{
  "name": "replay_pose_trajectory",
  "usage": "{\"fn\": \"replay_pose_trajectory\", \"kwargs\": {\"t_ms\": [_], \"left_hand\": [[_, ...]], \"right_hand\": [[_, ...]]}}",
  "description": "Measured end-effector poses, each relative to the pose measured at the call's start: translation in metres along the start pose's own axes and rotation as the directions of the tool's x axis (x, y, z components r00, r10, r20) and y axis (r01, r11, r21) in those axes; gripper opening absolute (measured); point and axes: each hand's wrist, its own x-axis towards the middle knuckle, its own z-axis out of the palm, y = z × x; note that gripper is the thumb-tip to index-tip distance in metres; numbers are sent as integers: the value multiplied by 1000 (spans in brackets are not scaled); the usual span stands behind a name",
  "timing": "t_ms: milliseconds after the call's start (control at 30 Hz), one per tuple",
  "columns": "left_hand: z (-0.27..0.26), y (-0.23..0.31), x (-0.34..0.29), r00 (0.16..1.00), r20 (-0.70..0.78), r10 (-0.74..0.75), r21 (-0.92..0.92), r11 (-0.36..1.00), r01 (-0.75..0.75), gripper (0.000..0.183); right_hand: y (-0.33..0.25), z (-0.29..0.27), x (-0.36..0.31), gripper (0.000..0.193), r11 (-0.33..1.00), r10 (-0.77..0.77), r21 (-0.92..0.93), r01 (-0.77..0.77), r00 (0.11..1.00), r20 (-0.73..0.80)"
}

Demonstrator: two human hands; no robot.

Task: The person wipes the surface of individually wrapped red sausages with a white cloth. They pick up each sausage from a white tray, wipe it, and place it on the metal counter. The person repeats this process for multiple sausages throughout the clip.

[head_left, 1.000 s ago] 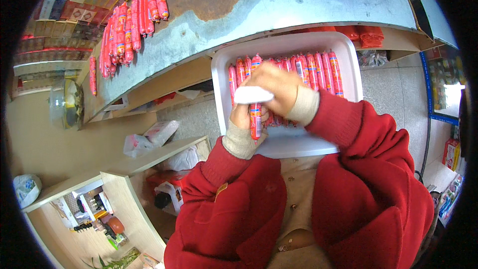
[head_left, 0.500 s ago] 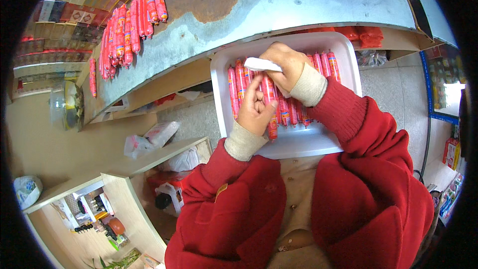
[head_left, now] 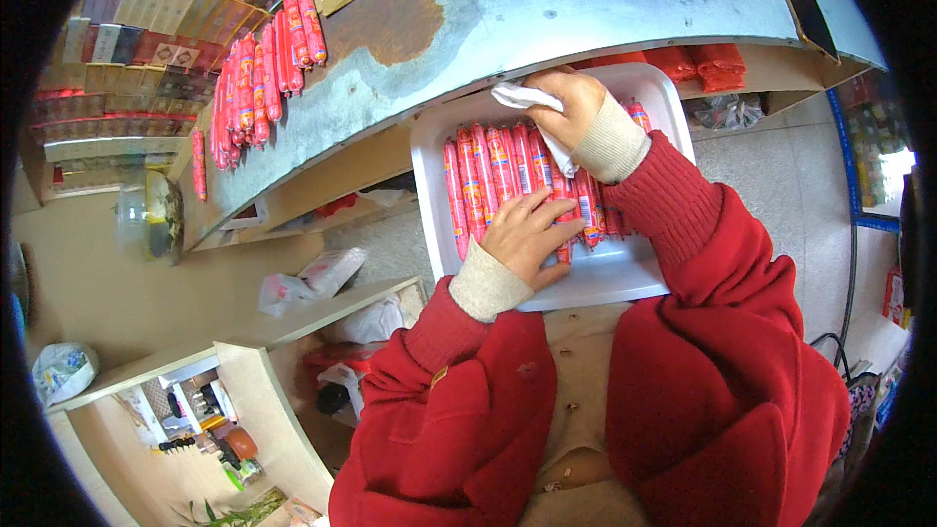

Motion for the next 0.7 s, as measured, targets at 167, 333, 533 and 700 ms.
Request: {"fn": "replay_pose_trajectory", "kwargs": {"t_ms": [167,333,533,700], "left_hand": [[1,-3,5,953,-264,-151,115,976,186,33],[-3,-3,0,947,-189,-261,199,934,297,52],[-3,-8,-6,978,18,-206,297,936,191,86],[1,-20,1,966,-82,-246,334,906,259,90]], "right_hand": [[-4,-6,-2,18,997,-19,69,20,1000,-14],[-5,-10,-1,18,996,-26,85,24,999,23],[-5,-6,-3,14,990,-67,129,64,997,25],[-4,-4,-6,15,983,-95,161,91,995,18]]}}
